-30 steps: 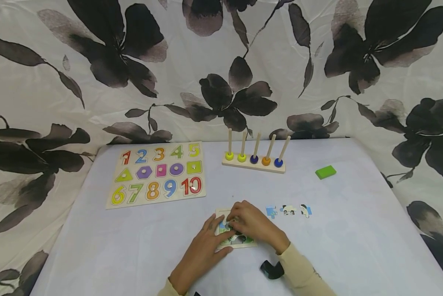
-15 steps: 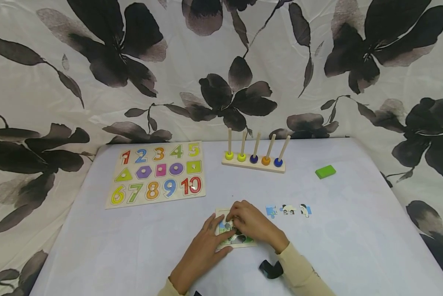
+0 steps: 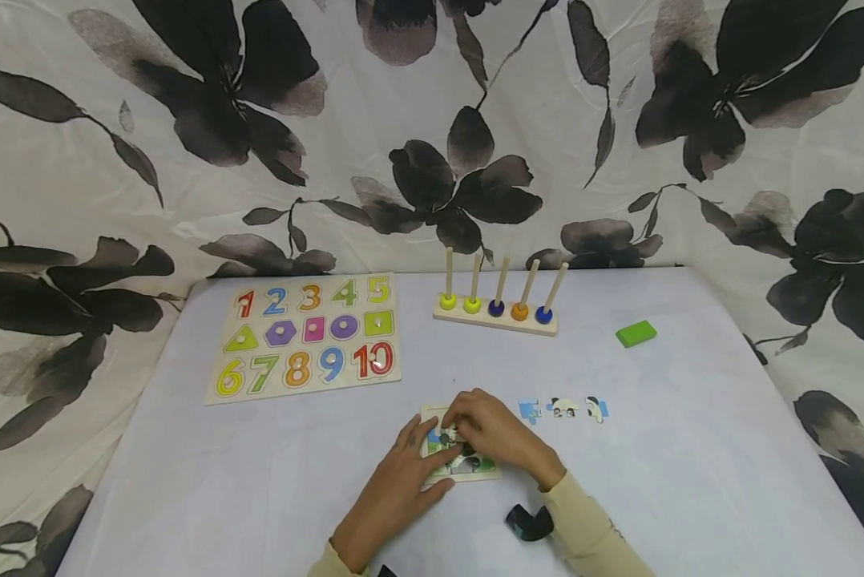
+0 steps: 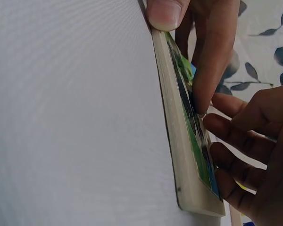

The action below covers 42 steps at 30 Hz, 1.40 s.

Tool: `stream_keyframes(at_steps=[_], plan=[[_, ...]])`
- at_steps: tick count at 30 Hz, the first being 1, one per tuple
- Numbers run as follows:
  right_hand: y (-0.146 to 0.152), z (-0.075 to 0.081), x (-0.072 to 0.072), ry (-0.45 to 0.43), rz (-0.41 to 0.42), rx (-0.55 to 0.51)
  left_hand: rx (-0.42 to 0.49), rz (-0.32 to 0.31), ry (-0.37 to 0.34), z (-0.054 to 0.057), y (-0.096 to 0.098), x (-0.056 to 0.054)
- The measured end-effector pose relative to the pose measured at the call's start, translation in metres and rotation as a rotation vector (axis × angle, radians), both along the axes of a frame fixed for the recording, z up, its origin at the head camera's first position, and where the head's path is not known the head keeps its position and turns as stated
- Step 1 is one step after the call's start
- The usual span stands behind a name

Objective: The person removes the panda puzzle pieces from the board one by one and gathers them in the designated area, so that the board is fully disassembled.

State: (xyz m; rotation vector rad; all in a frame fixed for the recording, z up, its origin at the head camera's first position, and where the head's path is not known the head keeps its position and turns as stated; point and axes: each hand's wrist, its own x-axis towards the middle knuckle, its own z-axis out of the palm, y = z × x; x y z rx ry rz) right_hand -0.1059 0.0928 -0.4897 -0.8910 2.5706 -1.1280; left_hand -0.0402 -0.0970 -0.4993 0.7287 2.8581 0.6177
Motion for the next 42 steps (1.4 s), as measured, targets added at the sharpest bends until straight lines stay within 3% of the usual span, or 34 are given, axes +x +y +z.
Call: stream_keyframes(at_steps=[11,18,25,28,42], plan=[[0.0014,0.0019,-0.0012,0.005,0.008,-0.021,-0.001,0.005,0.012,-0.0011,-0.0004,0.0002],[0.0008,0.0022,0.0009,-0.06,0.038,-0.052,0.013,-0.01,0.043,-0.0013,-0.0026,0.0007],[-0.0017,-0.0002,0.0012,0.085,0.015,0.065,0.01,-0.01,0.05,-0.0007,-0.0025,0.0012],[-0.002,0.0009,0.0015,0.095,0.006,0.098,0.008,-0.014,0.051,-0.0017,-0.0025,0.0008],[-0.0028,-0.0001,0.004,-0.009,0.005,0.017,0.008,-0.017,0.046,-0.0017,-0.0022,0.002]])
